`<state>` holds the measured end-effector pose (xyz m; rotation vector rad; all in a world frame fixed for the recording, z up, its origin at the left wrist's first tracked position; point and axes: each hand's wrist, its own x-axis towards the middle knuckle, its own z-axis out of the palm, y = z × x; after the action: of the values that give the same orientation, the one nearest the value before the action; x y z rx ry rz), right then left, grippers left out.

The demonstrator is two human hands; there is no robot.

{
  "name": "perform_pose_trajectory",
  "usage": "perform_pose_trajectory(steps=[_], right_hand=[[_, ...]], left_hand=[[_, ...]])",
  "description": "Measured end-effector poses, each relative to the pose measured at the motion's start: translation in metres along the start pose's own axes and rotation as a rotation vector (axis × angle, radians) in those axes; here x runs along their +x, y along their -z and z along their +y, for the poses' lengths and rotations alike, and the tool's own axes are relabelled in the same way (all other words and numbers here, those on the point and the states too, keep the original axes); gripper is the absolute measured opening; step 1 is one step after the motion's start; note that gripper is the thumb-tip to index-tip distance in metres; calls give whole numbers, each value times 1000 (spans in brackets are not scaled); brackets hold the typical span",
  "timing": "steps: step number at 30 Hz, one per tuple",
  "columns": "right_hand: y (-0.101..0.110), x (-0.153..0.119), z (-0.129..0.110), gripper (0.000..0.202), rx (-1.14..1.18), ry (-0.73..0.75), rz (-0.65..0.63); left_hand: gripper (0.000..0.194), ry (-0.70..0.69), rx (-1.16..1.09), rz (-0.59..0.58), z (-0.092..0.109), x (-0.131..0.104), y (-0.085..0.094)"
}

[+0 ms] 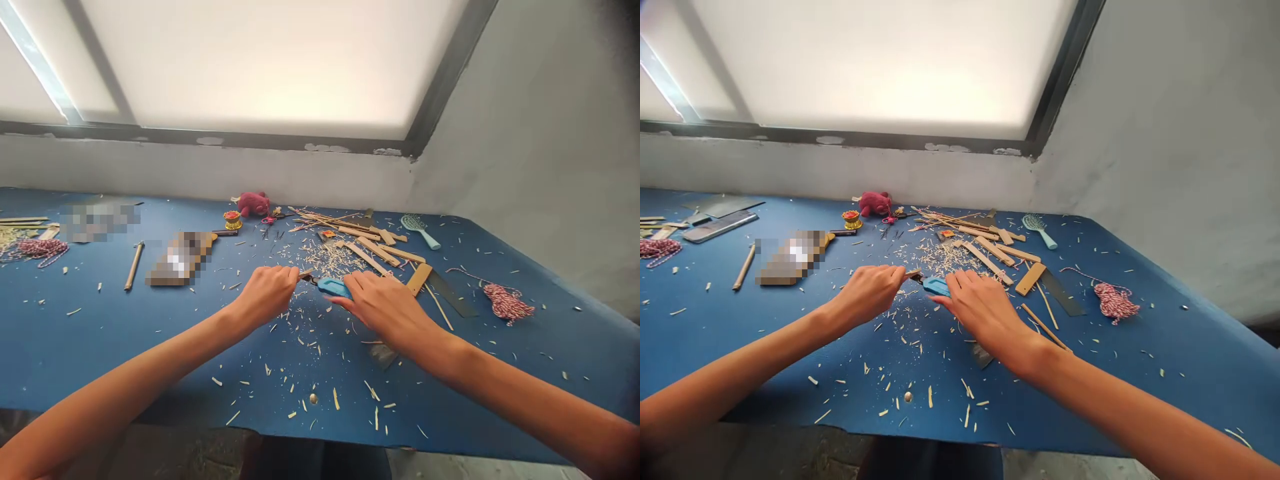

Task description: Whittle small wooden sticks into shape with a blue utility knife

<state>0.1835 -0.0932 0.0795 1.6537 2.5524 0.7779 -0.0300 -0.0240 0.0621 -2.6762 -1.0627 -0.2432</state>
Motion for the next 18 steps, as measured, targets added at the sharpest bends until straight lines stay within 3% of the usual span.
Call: perform_pose_trajectory(steps=[4, 10, 18], right_hand=[[-5, 15, -5, 53, 36, -122, -101], [-13, 58, 13, 69, 24, -152, -90], [-36, 76, 45, 66, -3, -200, -128]], left_hand=[[25, 120, 31, 43, 3, 13, -1], [29, 337, -41, -20, 6, 56, -4], [29, 381, -59, -12, 6, 94, 15]])
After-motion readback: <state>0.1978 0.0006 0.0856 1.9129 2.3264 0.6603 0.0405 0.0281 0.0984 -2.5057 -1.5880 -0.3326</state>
